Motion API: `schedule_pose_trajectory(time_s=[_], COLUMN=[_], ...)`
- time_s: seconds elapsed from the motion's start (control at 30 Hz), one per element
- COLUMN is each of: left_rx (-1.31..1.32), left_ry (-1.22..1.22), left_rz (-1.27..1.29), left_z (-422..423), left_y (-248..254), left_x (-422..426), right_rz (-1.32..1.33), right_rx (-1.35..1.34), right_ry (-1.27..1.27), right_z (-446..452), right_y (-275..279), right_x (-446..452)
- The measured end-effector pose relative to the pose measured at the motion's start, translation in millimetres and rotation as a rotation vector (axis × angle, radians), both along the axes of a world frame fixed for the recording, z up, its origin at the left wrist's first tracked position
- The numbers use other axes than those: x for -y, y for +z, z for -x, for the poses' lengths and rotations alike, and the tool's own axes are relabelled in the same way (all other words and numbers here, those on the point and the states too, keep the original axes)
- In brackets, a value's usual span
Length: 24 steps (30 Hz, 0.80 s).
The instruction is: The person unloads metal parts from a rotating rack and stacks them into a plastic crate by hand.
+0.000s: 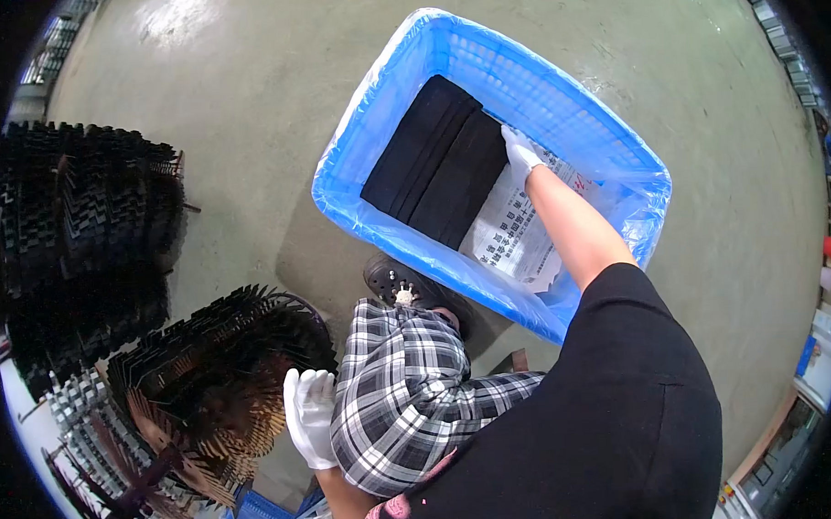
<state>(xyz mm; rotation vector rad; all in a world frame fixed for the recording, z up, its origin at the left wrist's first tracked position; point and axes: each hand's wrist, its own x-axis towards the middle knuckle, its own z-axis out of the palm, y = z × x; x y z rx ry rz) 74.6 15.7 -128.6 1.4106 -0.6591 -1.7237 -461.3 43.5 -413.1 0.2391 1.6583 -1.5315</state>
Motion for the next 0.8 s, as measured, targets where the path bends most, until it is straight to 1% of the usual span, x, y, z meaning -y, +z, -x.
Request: schedule_pose_trajectory(time_s=[0.17,0.3,0.33,0.47,0.5,0.63,0.8], left_rx=[-0.01,-0.02,-0.018,-0.025,-0.023,-0.006,-0.062], left_ry=[-0.002,-0.021,-0.025,-0.022,-0.021,-0.016,-0.006], left_rz=[0.006,0.008,0.009,0.034,0.036,0.01,-0.006], left_z=[-1.5,0.4,-0.5,-0.7,-0.7,-0.5,2.4], left_y=[-5.1,-4.5,-3.2,-1.4,-1.1,1.4,-5.4], left_x=[-1.5,-1.6,-0.9,-2.3,-3.4,-5.6,-8.5], right_rz=[0.017,-0.145,-0.144,-0.474,-0.471,-0.399,-0.398], right_rx=[0.028,-0.133,-0.13,-0.651,-0.649,-0.792,-0.908], right_ry=[0.035,0.095,0.091,0.603,0.604,0.658,0.611], right_z=[7.9,1.0,4.0,35.4,33.7,15.1,8.8], right_y=[-8.9,-6.5,-7.2,-0.6,2.7,13.9,6.7], right_x=[-6.3,5.8,2.8,-9.6,-3.8,30.8,30.5])
